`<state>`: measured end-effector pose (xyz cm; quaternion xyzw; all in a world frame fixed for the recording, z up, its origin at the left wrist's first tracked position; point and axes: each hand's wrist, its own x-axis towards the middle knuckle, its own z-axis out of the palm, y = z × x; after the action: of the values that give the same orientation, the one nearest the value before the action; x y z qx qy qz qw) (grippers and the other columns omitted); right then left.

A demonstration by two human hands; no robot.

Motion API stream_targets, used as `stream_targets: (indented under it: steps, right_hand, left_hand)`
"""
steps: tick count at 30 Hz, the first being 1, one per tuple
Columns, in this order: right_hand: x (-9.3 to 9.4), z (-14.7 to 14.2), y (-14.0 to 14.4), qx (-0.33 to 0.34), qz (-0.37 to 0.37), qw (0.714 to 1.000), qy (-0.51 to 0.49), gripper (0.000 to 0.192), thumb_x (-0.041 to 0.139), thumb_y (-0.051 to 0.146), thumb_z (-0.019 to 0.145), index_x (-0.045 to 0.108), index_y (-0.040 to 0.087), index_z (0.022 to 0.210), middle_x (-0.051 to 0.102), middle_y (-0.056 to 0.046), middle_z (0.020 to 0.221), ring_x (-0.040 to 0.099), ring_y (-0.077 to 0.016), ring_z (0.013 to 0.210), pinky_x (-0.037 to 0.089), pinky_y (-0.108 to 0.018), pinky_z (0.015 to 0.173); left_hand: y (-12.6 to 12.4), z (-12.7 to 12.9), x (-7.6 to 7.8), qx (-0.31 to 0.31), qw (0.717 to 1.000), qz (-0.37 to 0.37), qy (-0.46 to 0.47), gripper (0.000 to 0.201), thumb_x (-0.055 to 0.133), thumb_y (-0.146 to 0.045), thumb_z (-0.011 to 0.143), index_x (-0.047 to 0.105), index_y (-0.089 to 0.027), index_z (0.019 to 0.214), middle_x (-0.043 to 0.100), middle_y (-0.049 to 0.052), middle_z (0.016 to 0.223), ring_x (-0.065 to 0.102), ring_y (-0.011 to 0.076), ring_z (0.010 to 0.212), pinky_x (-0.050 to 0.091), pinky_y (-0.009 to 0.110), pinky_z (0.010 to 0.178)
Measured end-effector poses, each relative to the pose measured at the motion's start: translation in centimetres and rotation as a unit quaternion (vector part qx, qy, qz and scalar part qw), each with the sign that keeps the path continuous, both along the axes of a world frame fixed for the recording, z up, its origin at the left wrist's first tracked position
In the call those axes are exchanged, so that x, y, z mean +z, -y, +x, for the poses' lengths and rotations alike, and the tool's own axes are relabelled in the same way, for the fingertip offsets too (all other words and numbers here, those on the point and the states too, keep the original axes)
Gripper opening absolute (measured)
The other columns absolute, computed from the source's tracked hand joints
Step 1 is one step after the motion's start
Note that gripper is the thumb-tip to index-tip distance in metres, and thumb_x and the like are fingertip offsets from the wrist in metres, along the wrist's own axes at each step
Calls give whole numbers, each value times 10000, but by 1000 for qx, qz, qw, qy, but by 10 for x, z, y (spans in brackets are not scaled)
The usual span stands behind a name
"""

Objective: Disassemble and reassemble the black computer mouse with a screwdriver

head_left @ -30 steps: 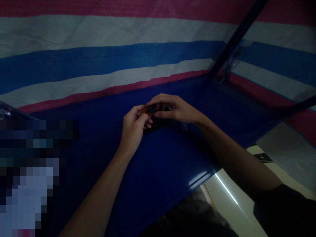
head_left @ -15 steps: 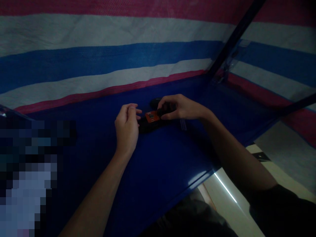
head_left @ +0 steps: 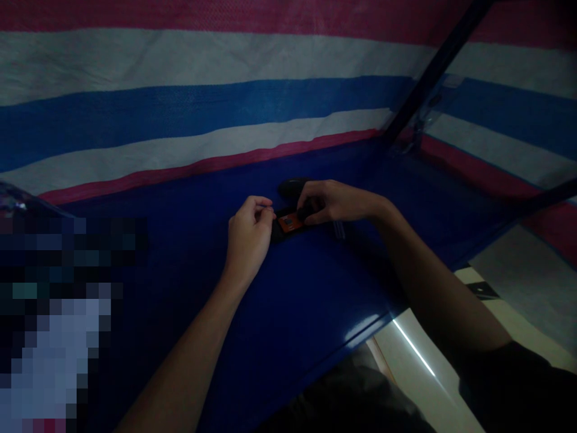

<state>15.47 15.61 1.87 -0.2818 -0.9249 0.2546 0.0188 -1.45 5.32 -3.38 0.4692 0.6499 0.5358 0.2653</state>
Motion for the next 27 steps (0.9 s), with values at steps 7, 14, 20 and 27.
stream_targets:
  steps: [7, 14, 20, 27]
  right_hand:
    - [1, -3, 3, 11, -25, 999, 47, 229, 672, 218, 747, 652, 149, 965, 587, 3, 741, 546, -112, 642, 368, -230, 578]
    - [2, 7, -6, -34, 11, 994, -103, 301, 618, 255, 798, 623, 125, 1070, 630, -39, 832, 590, -155, 724, 447, -282, 666]
    - [-27, 5, -28, -65, 148, 980, -114, 467, 602, 304, 827, 575, 118, 1255, 492, -178, 1342, 480, -286, 1226, 363, -435, 1020]
    - [-31, -1, -25, -76, 110, 983, -128, 481, 655, 310, 772, 560, 131, 1208, 631, -114, 1139, 585, -232, 992, 429, -386, 883]
  left_hand:
    - [0, 0, 0, -5, 1000, -3, -6, 156, 497, -183, 778, 617, -192, 878, 661, 24, 747, 614, 153, 697, 430, 270, 596]
    - [1, -6, 9, 67, 994, 75, 35, 113, 517, -175, 779, 610, -184, 842, 642, 6, 715, 605, 125, 666, 423, 236, 559]
    - [-3, -22, 11, 175, 970, 143, 89, 127, 510, -145, 745, 583, -179, 843, 627, -8, 693, 598, 107, 624, 399, 189, 466]
    - [-5, -25, 10, 195, 965, 146, 98, 142, 501, -147, 732, 569, -179, 852, 621, -8, 702, 602, 106, 629, 408, 177, 461]
